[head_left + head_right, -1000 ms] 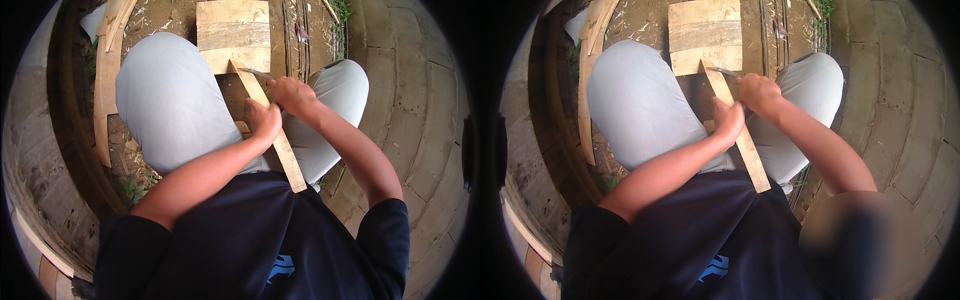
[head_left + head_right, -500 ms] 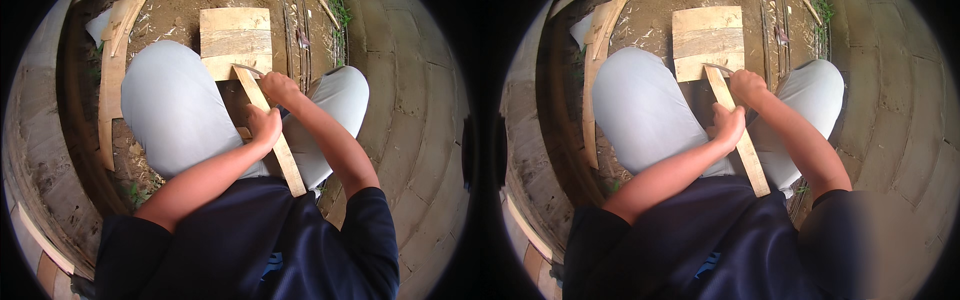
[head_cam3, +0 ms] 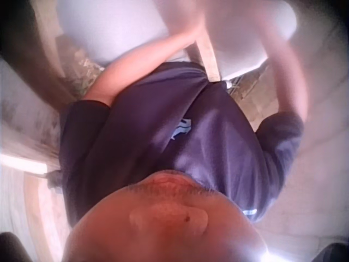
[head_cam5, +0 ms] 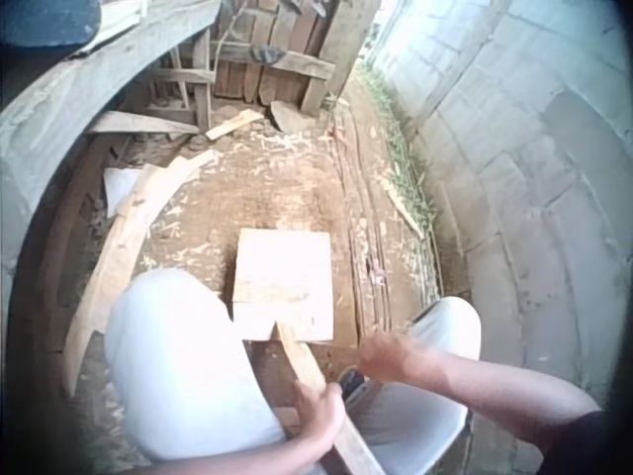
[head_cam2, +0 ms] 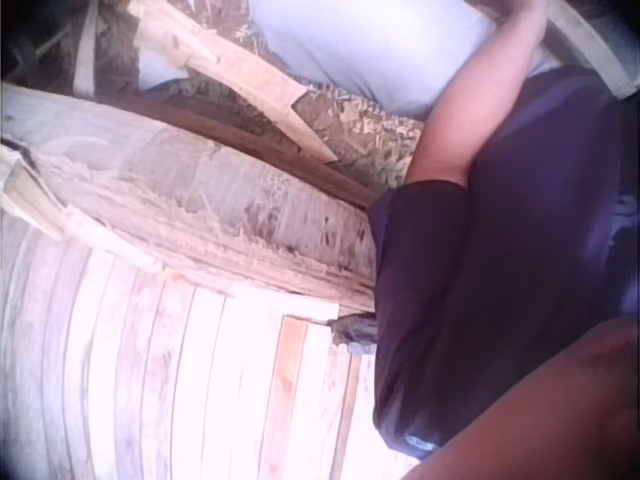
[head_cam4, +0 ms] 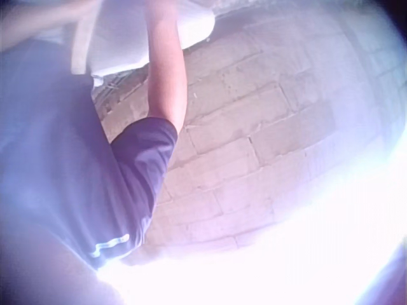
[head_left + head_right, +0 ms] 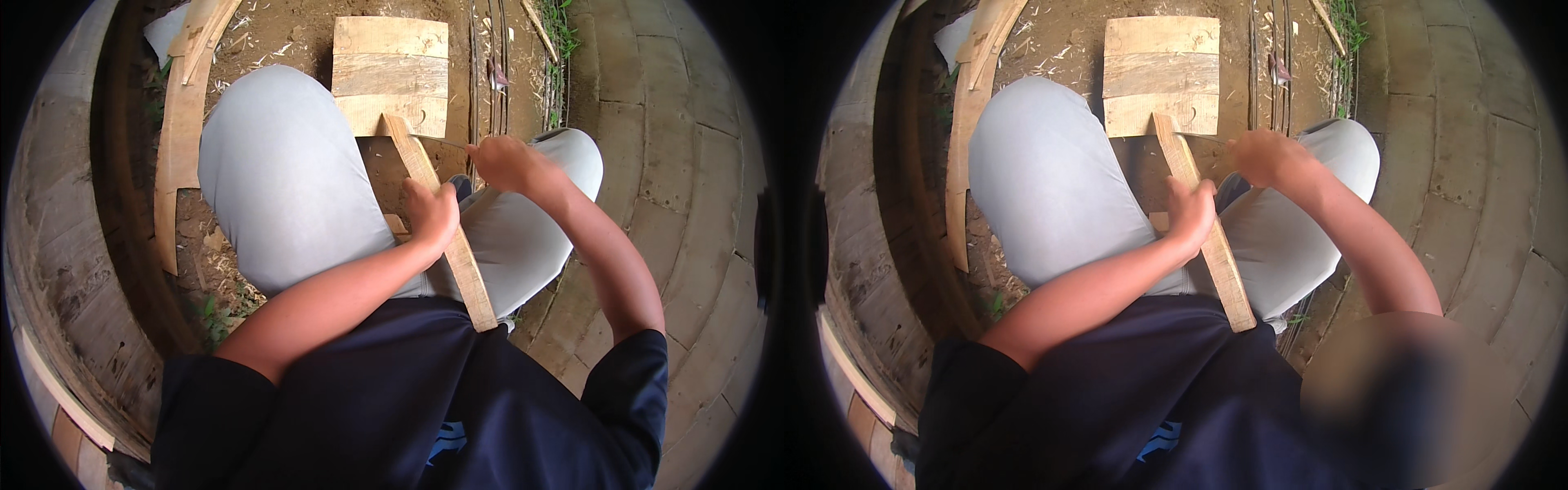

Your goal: The person sits on the ground and uses a knife to carve a long wooden plank. They repeatedly shave thin layers from the wood's surface, occasionally pausing to inspect the piece before continuing.

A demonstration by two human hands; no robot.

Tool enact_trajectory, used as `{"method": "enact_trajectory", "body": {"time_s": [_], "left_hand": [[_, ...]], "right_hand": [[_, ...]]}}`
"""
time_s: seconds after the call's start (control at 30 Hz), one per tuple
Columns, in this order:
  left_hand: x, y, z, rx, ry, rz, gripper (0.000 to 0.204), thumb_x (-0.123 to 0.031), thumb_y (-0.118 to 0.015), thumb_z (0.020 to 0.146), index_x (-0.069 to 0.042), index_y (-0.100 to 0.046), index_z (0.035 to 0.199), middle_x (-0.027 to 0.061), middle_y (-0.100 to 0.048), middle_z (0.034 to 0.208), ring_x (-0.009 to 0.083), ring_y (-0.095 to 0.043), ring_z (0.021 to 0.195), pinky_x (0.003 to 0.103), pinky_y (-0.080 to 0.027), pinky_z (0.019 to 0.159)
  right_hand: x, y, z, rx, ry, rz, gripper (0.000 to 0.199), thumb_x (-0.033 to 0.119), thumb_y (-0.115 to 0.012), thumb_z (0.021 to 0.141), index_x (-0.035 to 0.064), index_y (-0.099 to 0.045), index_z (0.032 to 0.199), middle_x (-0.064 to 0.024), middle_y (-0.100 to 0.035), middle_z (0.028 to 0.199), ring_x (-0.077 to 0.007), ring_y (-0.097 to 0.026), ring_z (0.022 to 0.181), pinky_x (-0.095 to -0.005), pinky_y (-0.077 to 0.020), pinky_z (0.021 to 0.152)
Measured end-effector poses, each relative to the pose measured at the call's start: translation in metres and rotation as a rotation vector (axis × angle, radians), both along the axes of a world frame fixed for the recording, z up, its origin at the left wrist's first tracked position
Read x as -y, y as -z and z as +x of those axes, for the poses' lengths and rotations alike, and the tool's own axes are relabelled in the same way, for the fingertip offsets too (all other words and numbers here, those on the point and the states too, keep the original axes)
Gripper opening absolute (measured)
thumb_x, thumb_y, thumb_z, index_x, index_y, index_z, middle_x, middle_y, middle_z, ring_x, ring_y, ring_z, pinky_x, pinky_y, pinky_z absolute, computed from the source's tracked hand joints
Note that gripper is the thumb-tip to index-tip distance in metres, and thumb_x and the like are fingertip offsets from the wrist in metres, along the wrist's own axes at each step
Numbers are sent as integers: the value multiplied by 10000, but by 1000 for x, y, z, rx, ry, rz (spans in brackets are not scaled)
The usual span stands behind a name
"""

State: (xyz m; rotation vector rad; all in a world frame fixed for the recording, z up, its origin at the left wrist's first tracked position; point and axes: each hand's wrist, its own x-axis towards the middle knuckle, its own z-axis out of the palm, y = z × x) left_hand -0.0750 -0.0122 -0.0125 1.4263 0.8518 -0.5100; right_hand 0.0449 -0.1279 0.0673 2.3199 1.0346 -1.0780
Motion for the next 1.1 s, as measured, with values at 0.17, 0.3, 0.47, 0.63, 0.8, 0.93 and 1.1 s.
{"method": "enact_trajectory", "body": {"time_s": [0.17,0.3,0.47,0.63,0.8,0.93,1.1], "left_hand": [[-3,-12,4,-9,23,44,429,-185,-570,824,111,-408,1090,301,-547,1033,365,-621,892,468,-499,757],[-6,-18,5,20,12,70,424,-186,-565,839,110,-390,1088,369,-549,1060,490,-580,990,522,-441,894],[-12,-25,9,-29,5,-23,414,-170,-578,840,104,-378,1077,386,-567,1028,543,-575,982,546,-424,911],[-9,-24,7,-31,-17,-76,424,-149,-604,828,104,-375,1080,380,-563,1035,535,-568,987,545,-415,914],[-10,-24,5,22,4,16,445,-143,-633,814,94,-381,1094,364,-504,1118,509,-521,1091,528,-400,947],[-8,-22,4,25,14,51,457,-141,-647,809,95,-381,1096,355,-506,1111,504,-530,1076,534,-410,940],[-14,-34,9,-36,88,3,466,-147,-606,840,100,-362,1151,363,-504,1175,470,-523,1155,505,-386,1004]], "right_hand": [[-12,-1,-16,89,181,-23,326,216,-416,1046,30,-679,997,-156,-725,929,-319,-731,897,-410,-606,717],[-29,6,-30,144,360,-92,373,271,-405,1061,41,-687,980,-137,-734,938,-299,-739,891,-381,-613,714],[-44,62,-10,158,426,-40,424,311,-398,1065,38,-712,979,-141,-740,962,-298,-739,905,-388,-607,711],[-36,89,18,116,480,-17,449,340,-404,1057,33,-726,1002,-165,-737,1003,-329,-726,945,-427,-589,772],[-39,20,28,100,373,-81,463,341,-392,1056,33,-726,964,-187,-729,960,-352,-720,913,-451,-579,783],[-34,-8,13,59,319,-101,464,321,-387,1058,23,-704,897,-186,-723,916,-361,-716,877,-456,-580,771],[-12,0,-2,0,87,-10,351,237,-402,1045,17,-670,993,-171,-711,963,-347,-712,908,-434,-587,768]]}}
